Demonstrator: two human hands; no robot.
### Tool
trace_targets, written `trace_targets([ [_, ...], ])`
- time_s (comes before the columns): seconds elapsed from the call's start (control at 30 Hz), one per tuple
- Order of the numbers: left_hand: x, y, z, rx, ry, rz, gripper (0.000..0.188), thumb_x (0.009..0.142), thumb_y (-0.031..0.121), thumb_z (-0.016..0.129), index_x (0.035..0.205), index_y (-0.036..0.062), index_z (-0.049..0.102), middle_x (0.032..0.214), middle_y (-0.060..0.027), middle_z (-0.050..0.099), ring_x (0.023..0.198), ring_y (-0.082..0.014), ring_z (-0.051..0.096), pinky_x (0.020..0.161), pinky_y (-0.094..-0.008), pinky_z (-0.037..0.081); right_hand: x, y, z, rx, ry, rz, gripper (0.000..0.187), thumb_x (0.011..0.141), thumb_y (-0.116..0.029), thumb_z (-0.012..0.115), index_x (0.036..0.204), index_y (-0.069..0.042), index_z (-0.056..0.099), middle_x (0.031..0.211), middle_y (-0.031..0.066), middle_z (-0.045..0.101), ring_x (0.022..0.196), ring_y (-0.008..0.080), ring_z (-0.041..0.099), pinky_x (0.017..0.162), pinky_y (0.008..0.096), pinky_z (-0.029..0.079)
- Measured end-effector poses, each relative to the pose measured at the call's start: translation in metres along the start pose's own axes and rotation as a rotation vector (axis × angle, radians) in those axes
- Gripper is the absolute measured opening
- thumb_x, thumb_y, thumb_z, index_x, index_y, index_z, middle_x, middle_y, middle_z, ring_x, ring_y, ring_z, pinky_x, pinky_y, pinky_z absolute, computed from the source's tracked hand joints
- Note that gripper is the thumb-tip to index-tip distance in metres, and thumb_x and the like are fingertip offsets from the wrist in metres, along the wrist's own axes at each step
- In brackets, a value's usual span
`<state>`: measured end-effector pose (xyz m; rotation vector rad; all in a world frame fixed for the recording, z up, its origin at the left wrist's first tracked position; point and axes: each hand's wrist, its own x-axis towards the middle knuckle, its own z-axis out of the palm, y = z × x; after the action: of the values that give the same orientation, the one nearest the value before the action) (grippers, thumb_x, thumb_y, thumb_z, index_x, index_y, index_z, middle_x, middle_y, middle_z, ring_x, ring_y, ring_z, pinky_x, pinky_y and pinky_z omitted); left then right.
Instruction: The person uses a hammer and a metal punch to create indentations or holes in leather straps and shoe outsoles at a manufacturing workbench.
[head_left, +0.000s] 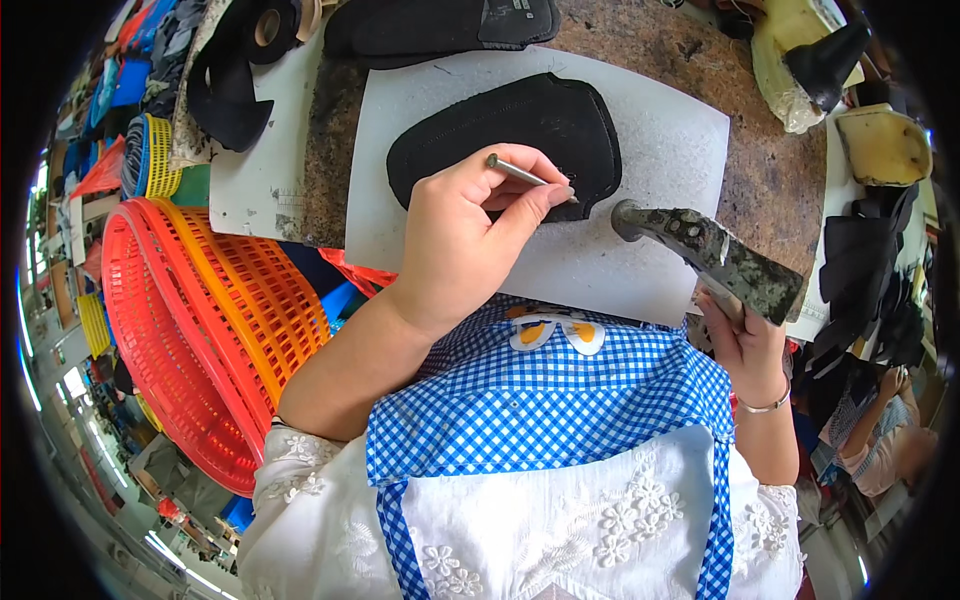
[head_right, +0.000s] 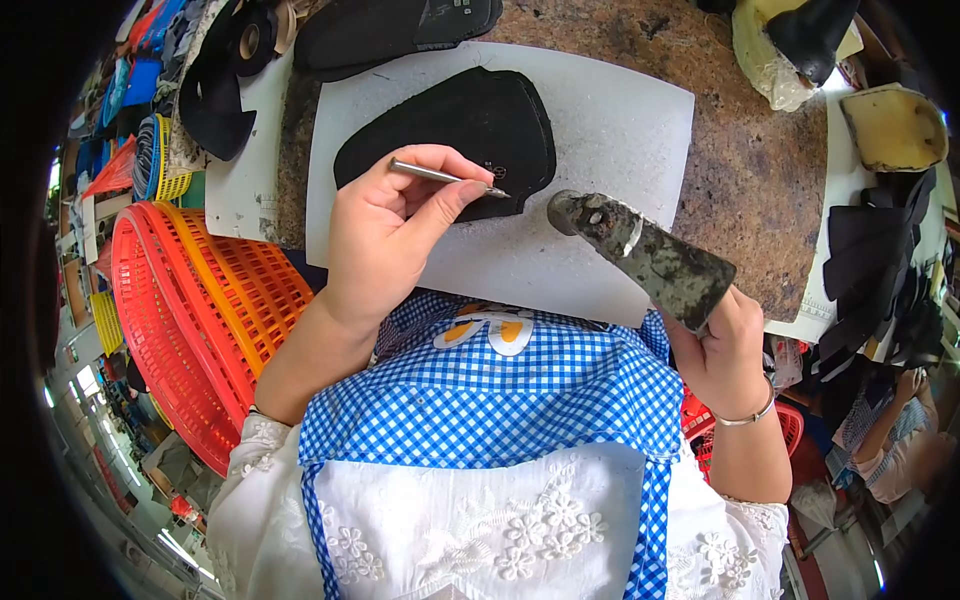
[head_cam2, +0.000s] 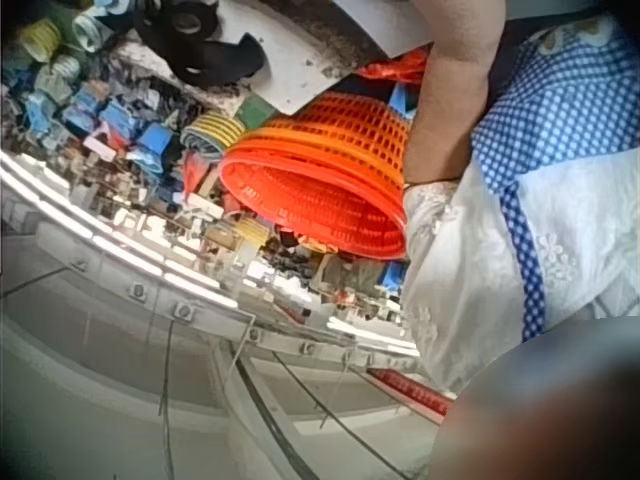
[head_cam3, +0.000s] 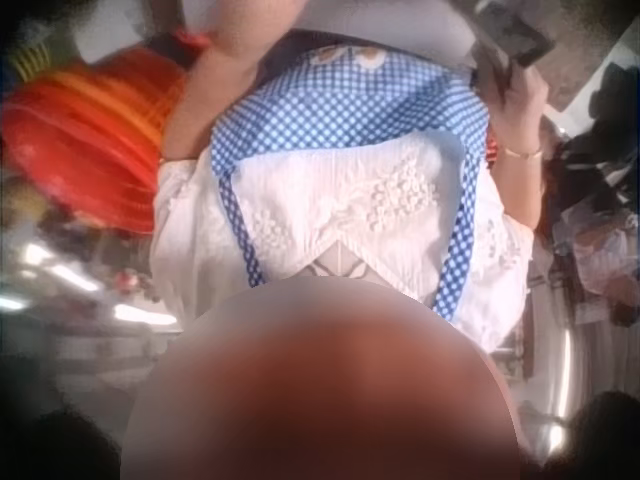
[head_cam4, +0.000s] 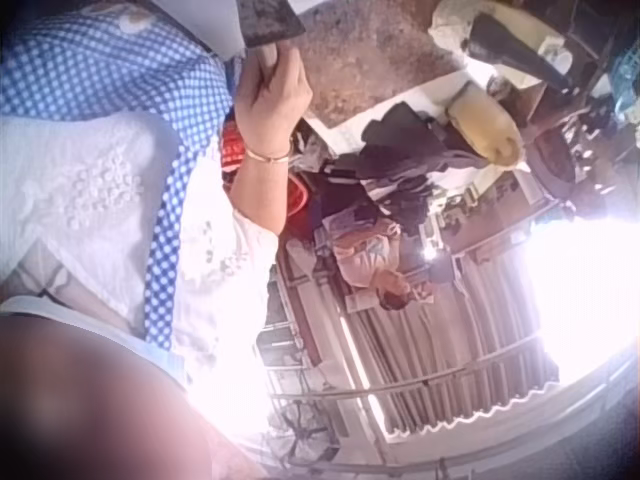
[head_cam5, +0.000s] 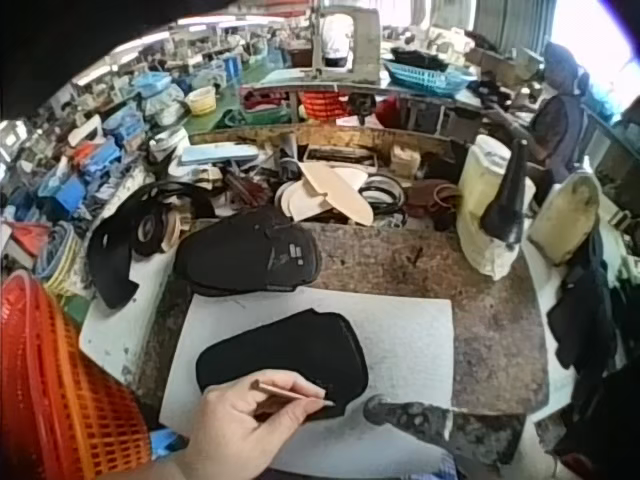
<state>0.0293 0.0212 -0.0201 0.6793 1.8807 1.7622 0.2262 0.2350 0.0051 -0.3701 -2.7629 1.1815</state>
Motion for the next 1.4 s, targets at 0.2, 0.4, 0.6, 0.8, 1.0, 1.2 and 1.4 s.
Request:
trace_targets([
  [0.2, 0.000, 0.004, 0.002, 0.173, 0.027, 0.082, 0.008, 0.085, 0.002, 0.067, 0.093, 0.0010, 0.065, 0.085, -0.0058, 0.068, 0.073, -0.0101, 0.066, 0.064, -0.0207, 0.052, 0.007, -0.014, -0.007, -0.037, -0.001, 0.033, 0.018, 0.080, 0.000, 0.068, 0.096, 0.002, 0.061, 0.071, 0.0112, 0.059, 0.056, 0.0186, 0.056, 0.054, 0.0270, 0.044],
  [0.4, 0.005, 0.016, 0.019, 0.559, 0.063, 0.346, 0.010, 0.081, 0.002, 0.069, 0.086, 0.0022, 0.060, 0.079, -0.0078, 0.061, 0.062, -0.0193, 0.063, 0.058, -0.0263, 0.051, 0.021, -0.029, -0.023, 0.500, 0.287, -0.194, 0.016, 0.084, 0.003, 0.061, 0.100, 0.002, 0.057, 0.081, 0.0054, 0.061, 0.060, 0.0117, 0.055, 0.055, 0.0248, 0.044],
  [0.6, -0.002, 0.020, 0.023, 0.711, 0.088, 0.473, 0.011, 0.079, 0.009, 0.068, 0.088, 0.0060, 0.063, 0.081, -0.0048, 0.061, 0.072, -0.0234, 0.063, 0.061, -0.0320, 0.051, 0.041, -0.042, -0.039, -0.059, 0.064, -0.364, 0.016, 0.081, -0.002, 0.064, 0.096, 0.000, 0.060, 0.078, 0.0124, 0.063, 0.064, 0.0288, 0.061, 0.057, 0.0336, 0.048],
  [0.8, 0.001, 0.009, -0.004, -0.104, 0.075, -0.221, 0.004, 0.090, 0.003, 0.061, 0.093, 0.0009, 0.062, 0.091, -0.0072, 0.067, 0.084, -0.0113, 0.065, 0.075, -0.0211, 0.052, 0.032, -0.037, -0.031, 0.106, 0.181, -0.090, 0.011, 0.085, -0.002, 0.065, 0.094, 0.002, 0.060, 0.065, 0.0045, 0.058, 0.054, 0.0104, 0.052, 0.052, 0.0228, 0.041],
  [1.0, -0.003, 0.008, -0.006, 0.045, -0.014, -0.105, 0.009, 0.088, -0.001, 0.062, 0.097, -0.0005, 0.065, 0.089, -0.0047, 0.068, 0.083, -0.0099, 0.065, 0.075, -0.0199, 0.051, 0.027, -0.029, -0.022, 0.209, 0.134, 0.030, 0.013, 0.086, -0.005, 0.066, 0.094, 0.003, 0.059, 0.065, 0.0020, 0.056, 0.055, 0.0077, 0.049, 0.052, 0.0215, 0.039],
  [1.2, -0.002, 0.019, 0.001, 0.354, -0.005, 0.061, 0.009, 0.085, 0.000, 0.064, 0.094, 0.0023, 0.065, 0.084, -0.0053, 0.067, 0.075, -0.0111, 0.066, 0.069, -0.0200, 0.050, 0.027, -0.036, -0.021, 0.403, 0.266, -0.049, 0.004, 0.088, -0.001, 0.060, 0.090, 0.002, 0.058, 0.070, 0.0049, 0.058, 0.057, 0.0082, 0.049, 0.053, 0.0212, 0.039],
  [1.4, -0.004, 0.026, 0.017, 0.770, -0.032, 0.404, 0.012, 0.080, 0.009, 0.065, 0.089, 0.0055, 0.058, 0.082, -0.0081, 0.060, 0.074, -0.0284, 0.060, 0.064, -0.0379, 0.050, 0.043, -0.037, -0.029, 0.046, 0.158, -0.506, 0.010, 0.089, -0.003, 0.058, 0.097, 0.002, 0.058, 0.069, 0.0047, 0.056, 0.054, 0.0127, 0.051, 0.052, 0.0241, 0.041],
])
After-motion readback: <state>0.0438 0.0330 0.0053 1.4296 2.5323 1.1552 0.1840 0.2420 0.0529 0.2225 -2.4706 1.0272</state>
